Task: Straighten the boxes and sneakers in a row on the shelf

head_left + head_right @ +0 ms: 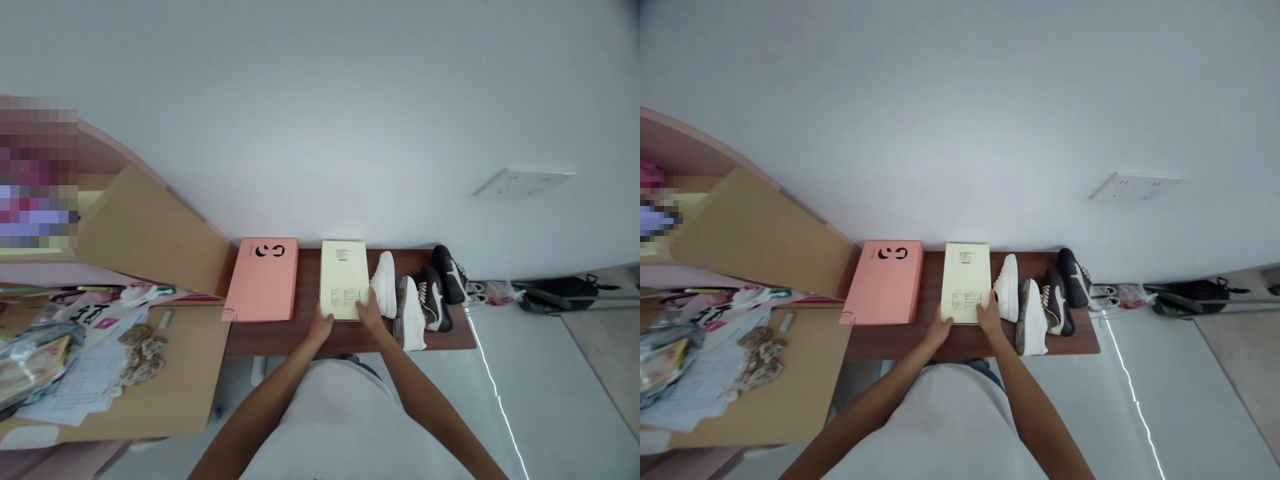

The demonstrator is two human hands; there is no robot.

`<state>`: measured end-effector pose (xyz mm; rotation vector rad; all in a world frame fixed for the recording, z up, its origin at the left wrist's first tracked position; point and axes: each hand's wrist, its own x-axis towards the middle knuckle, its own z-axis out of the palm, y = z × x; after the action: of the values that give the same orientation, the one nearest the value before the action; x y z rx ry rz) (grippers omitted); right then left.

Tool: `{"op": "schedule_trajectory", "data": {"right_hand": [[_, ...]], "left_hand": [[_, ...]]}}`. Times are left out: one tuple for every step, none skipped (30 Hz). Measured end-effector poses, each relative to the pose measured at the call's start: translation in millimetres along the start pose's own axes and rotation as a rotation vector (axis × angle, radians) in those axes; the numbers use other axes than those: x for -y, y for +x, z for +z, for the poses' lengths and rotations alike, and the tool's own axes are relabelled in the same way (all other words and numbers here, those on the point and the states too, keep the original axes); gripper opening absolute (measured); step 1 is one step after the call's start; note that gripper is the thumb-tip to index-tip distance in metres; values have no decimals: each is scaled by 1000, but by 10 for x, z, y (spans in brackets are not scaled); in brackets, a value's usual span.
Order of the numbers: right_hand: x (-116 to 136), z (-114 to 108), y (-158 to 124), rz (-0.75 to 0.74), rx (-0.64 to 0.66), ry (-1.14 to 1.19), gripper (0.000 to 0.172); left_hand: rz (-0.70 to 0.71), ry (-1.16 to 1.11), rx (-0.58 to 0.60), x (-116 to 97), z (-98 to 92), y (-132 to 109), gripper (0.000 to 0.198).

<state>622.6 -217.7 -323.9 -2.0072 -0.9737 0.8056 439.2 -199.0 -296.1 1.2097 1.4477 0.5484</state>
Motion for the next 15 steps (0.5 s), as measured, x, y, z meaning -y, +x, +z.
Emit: {"op": "schedule_trajectory", "data": {"right_hand": [[-14,-7,-12,-3,-3,-25,82],[-19,-21,-27,-8,-1,-43,81],[-12,-39,-46,-23,-3,-74,78],[10,-55,-73,-42,-19,-116,76],[50,-62,-110,-67,-52,-166,73],[110,-53,-159,-100,-99,-217,70],[191,-18,-220,-142,-150,-259,69],[291,49,-291,-191,-191,-286,67],[408,157,-370,-249,-207,-293,67],[537,306,-453,-308,-190,-278,66],[673,496,-536,-357,-144,-251,65],[810,719,-614,-396,-74,-215,65],[941,965,-683,-415,10,-177,65],[1059,1219,-738,-394,91,-141,66],[1157,1464,-777,-322,145,-101,69]], "left_hand": [[5,-11,-2,-2,38,-20,67],[9,-24,11,-7,61,-40,70],[12,-34,29,-13,63,-61,73],[14,-35,48,-17,36,-85,75],[19,-26,69,-17,-26,-113,75],[35,-5,84,-12,-128,-142,74],[66,24,82,1,-270,-171,73],[113,58,56,22,-454,-194,70],[169,95,6,51,-674,-205,68],[226,130,-78,87,-924,-198,65],[265,170,-193,127,-1193,-169,63],[270,210,-325,168,-1470,-116,63],[238,240,-443,207,-1741,-42,66],[173,254,-521,242,-1992,49,69],[90,243,-545,272,-2215,149,70]]}}
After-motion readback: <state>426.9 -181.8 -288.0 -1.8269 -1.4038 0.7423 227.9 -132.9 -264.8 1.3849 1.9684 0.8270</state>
